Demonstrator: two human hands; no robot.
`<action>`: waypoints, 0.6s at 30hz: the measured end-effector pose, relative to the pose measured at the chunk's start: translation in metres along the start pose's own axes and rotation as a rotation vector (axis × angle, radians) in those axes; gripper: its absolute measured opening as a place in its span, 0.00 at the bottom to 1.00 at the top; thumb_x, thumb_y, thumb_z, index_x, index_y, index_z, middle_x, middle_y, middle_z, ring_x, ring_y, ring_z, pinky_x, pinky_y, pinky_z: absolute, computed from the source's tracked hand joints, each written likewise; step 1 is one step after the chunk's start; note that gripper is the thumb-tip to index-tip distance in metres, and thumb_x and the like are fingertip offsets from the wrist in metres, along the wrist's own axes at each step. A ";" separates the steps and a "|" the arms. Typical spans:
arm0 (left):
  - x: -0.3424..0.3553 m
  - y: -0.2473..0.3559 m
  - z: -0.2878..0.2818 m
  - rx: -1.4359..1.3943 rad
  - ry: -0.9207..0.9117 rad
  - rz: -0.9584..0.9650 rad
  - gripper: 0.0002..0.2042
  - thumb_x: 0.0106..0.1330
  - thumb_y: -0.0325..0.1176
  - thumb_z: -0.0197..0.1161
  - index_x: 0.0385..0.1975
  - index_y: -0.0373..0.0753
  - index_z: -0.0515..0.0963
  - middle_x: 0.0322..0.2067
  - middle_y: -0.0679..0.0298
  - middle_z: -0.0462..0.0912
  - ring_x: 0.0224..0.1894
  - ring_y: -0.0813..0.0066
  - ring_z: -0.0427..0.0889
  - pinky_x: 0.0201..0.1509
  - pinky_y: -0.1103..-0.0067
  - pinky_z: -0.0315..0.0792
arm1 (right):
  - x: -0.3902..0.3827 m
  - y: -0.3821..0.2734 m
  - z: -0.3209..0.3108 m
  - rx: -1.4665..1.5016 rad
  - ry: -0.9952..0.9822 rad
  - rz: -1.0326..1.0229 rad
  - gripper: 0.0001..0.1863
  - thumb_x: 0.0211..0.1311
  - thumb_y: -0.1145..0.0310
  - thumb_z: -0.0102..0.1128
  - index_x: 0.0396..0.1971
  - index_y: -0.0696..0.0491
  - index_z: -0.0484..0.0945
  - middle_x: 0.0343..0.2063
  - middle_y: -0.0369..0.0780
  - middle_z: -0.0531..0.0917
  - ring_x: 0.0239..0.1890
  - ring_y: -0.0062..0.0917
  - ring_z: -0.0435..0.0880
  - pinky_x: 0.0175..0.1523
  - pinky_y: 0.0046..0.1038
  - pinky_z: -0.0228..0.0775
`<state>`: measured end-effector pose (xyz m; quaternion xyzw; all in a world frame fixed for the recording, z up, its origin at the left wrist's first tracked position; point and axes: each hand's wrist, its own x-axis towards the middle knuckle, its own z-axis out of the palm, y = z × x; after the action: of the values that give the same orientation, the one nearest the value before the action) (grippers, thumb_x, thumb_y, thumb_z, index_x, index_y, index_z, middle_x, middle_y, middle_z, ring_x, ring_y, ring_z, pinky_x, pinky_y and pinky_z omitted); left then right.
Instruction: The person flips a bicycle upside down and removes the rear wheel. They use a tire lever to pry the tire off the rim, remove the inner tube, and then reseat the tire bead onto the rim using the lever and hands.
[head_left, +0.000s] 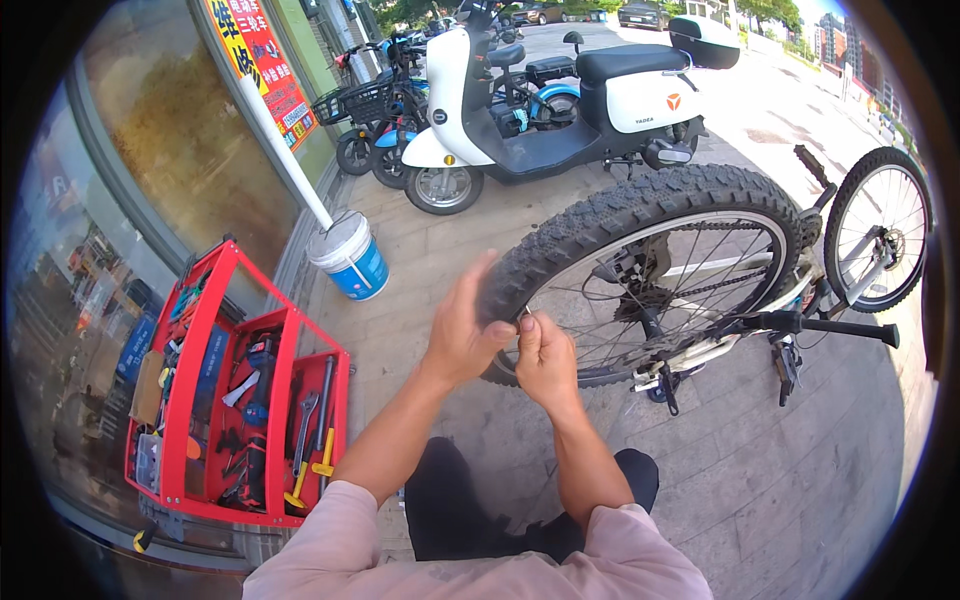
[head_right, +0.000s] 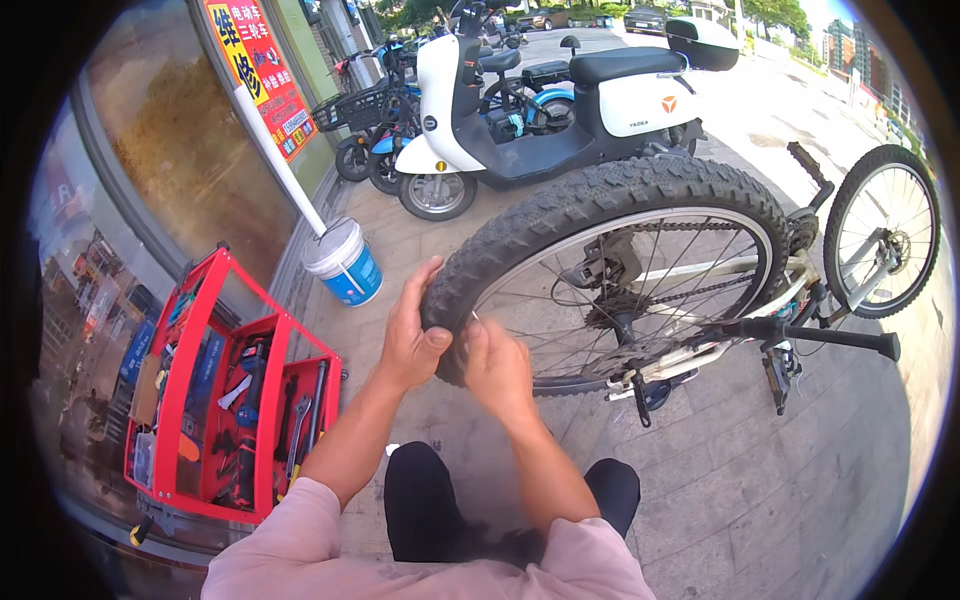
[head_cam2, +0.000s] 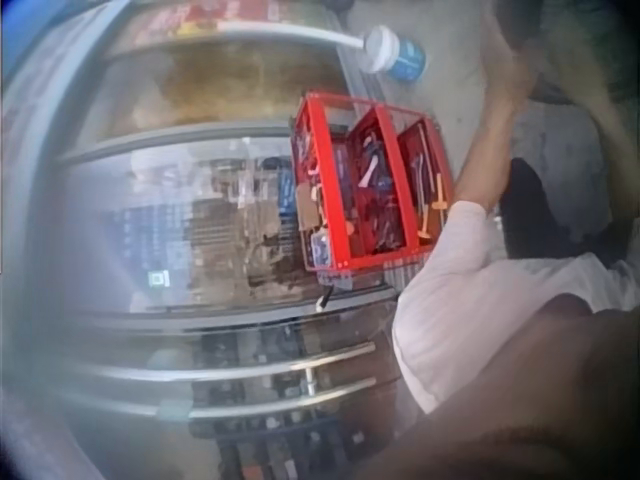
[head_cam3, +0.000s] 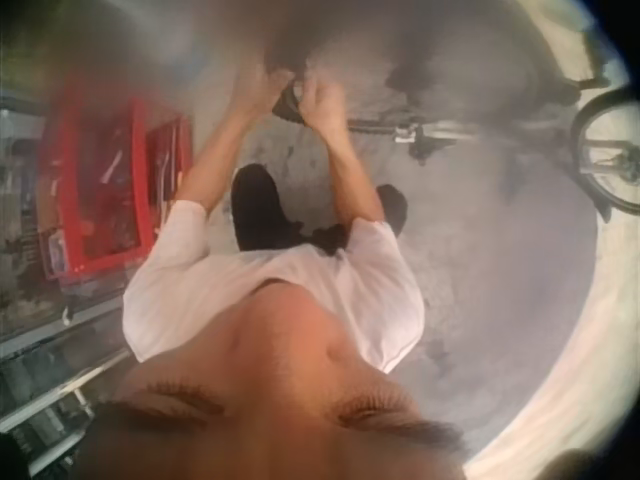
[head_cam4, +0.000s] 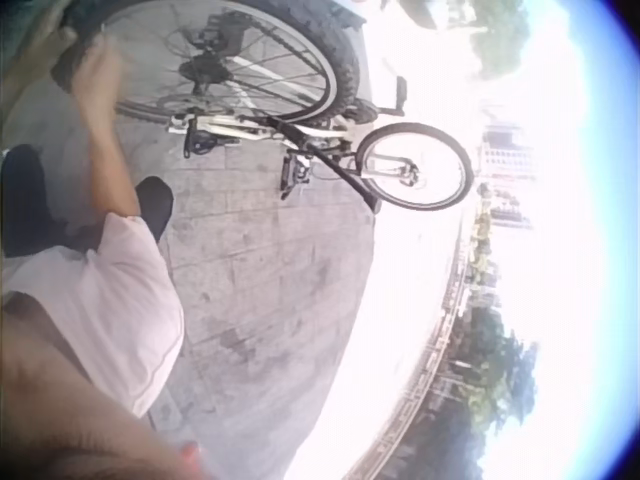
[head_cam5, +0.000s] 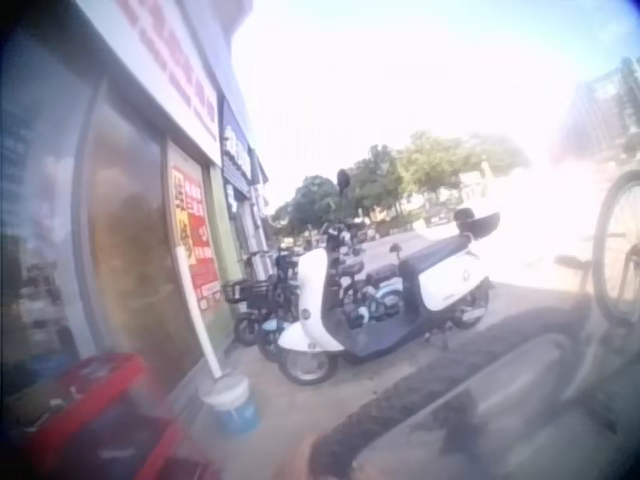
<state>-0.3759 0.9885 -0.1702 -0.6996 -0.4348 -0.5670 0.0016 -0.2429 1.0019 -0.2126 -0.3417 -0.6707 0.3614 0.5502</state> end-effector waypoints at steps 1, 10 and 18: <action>0.009 0.009 0.001 0.047 -0.020 -0.039 0.39 0.58 0.65 0.55 0.53 0.32 0.67 0.38 0.49 0.80 0.41 0.52 0.81 0.42 0.69 0.73 | -0.002 0.001 0.001 -0.008 0.007 0.010 0.19 0.68 0.58 0.44 0.27 0.58 0.75 0.17 0.49 0.76 0.24 0.47 0.78 0.30 0.38 0.68; 0.022 0.022 0.002 0.071 -0.097 -0.111 0.33 0.59 0.60 0.58 0.48 0.32 0.71 0.31 0.49 0.80 0.35 0.48 0.82 0.35 0.69 0.73 | -0.004 0.008 0.018 0.464 0.118 0.021 0.23 0.70 0.54 0.45 0.19 0.55 0.70 0.15 0.29 0.68 0.19 0.11 0.62 0.23 0.17 0.52; 0.025 0.025 0.002 0.019 -0.084 -0.144 0.32 0.59 0.60 0.59 0.48 0.34 0.71 0.32 0.54 0.82 0.35 0.63 0.83 0.38 0.74 0.73 | 0.004 -0.001 -0.007 0.458 0.067 0.077 0.18 0.68 0.60 0.50 0.22 0.58 0.75 0.14 0.31 0.71 0.20 0.12 0.66 0.24 0.21 0.59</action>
<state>-0.3590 0.9893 -0.1383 -0.6894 -0.4892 -0.5317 -0.0508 -0.2363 1.0055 -0.2084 -0.2451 -0.5392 0.5132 0.6212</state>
